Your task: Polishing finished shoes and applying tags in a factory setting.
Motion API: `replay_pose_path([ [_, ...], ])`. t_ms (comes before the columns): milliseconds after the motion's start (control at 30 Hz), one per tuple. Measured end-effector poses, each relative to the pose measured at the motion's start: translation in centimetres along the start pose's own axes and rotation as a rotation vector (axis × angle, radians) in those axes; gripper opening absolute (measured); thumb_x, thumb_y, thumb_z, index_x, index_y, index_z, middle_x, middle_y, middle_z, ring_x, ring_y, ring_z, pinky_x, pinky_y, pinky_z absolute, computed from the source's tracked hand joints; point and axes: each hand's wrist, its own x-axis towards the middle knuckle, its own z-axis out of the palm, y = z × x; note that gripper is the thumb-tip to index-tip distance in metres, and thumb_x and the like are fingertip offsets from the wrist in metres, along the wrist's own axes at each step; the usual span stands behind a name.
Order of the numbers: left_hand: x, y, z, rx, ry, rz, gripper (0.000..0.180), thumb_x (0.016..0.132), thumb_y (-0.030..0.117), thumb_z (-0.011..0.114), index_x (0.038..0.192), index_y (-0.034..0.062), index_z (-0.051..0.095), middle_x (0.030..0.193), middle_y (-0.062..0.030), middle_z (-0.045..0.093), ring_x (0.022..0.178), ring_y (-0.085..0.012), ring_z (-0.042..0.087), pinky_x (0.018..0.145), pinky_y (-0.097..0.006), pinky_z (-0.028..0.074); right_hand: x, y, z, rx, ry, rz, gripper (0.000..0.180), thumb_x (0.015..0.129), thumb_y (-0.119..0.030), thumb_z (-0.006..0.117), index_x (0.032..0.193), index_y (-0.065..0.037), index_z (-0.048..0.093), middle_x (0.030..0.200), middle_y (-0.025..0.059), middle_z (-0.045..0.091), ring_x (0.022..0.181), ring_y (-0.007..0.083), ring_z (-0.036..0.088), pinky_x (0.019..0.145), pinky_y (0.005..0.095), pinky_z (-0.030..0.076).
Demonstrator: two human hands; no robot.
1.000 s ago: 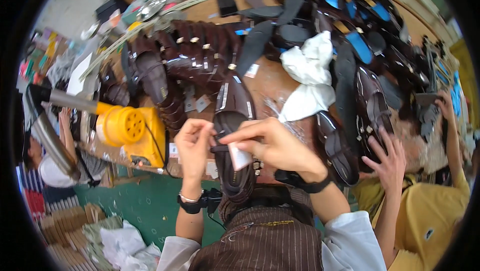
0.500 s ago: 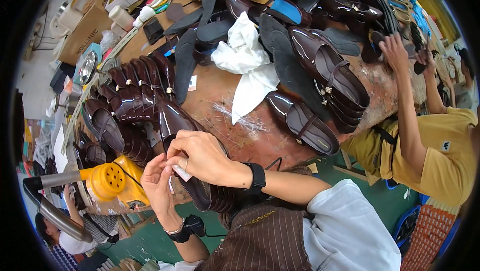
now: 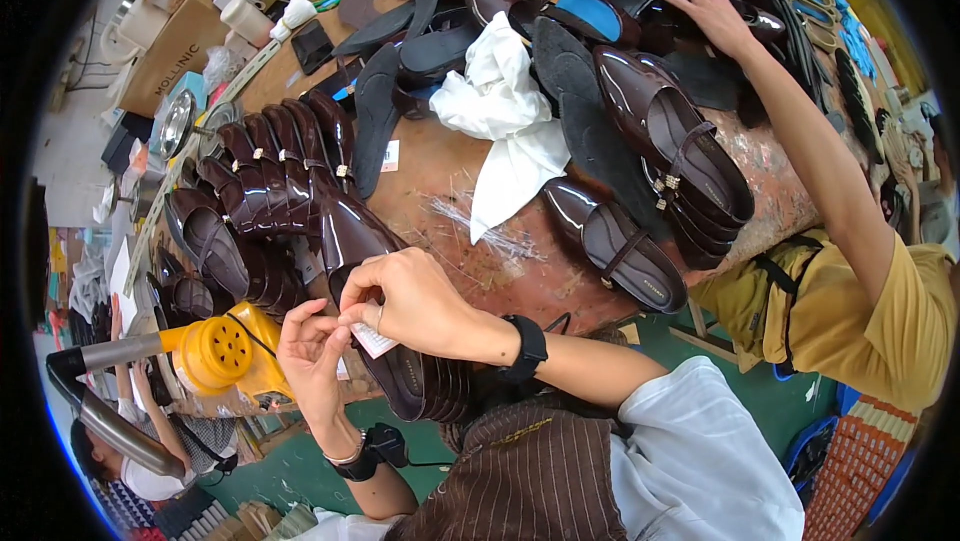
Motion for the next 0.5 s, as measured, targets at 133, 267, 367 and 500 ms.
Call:
replay_pose_path([
  [133, -0.02, -0.15, 0.10, 0.014, -0.017, -0.001, 0.038, 0.084, -0.007, 0.068, 0.118, -0.0014, 0.052, 0.087, -0.0059, 0.067, 0.079, -0.0084, 0.061, 0.072, -0.020, 0.048, 0.13, -0.02, -0.11, 0.010, -0.015, 0.015, 0.012, 0.073, -0.007, 0.076, 0.083, -0.001, 0.072, 0.077, 0.0125, 0.069, 0.068, 0.0238, 0.067, 0.062, 0.0331, 0.049],
  [267, -0.10, -0.06, 0.03, 0.029, -0.021, 0.002, 0.037, 0.085, -0.007, 0.067, 0.118, -0.0011, 0.052, 0.087, -0.0059, 0.067, 0.080, -0.0087, 0.061, 0.074, -0.020, 0.048, 0.09, 0.20, -0.24, 0.027, -0.015, -0.006, 0.012, 0.073, -0.007, 0.076, 0.083, -0.001, 0.072, 0.077, 0.0124, 0.069, 0.066, 0.0243, 0.066, 0.061, 0.0332, 0.048],
  [367, -0.03, 0.02, 0.24, -0.006, 0.005, -0.019, 0.036, 0.082, -0.010, 0.069, 0.114, -0.0019, 0.055, 0.086, -0.0064, 0.068, 0.078, -0.0083, 0.061, 0.073, -0.020, 0.048, 0.10, 0.11, -0.23, -0.005, -0.022, -0.012, 0.012, 0.073, -0.007, 0.076, 0.083, -0.001, 0.073, 0.076, 0.0120, 0.068, 0.064, 0.0244, 0.065, 0.059, 0.0327, 0.048],
  [500, -0.05, -0.12, 0.22, -0.028, -0.015, -0.013, 0.036, 0.082, -0.010, 0.069, 0.114, -0.0020, 0.055, 0.086, -0.0068, 0.068, 0.078, -0.0083, 0.061, 0.073, -0.020, 0.047, 0.05, 0.09, -0.05, -0.042, -0.034, -0.025, 0.011, 0.073, -0.007, 0.076, 0.082, -0.002, 0.073, 0.075, 0.0113, 0.068, 0.063, 0.0237, 0.064, 0.057, 0.0325, 0.046],
])
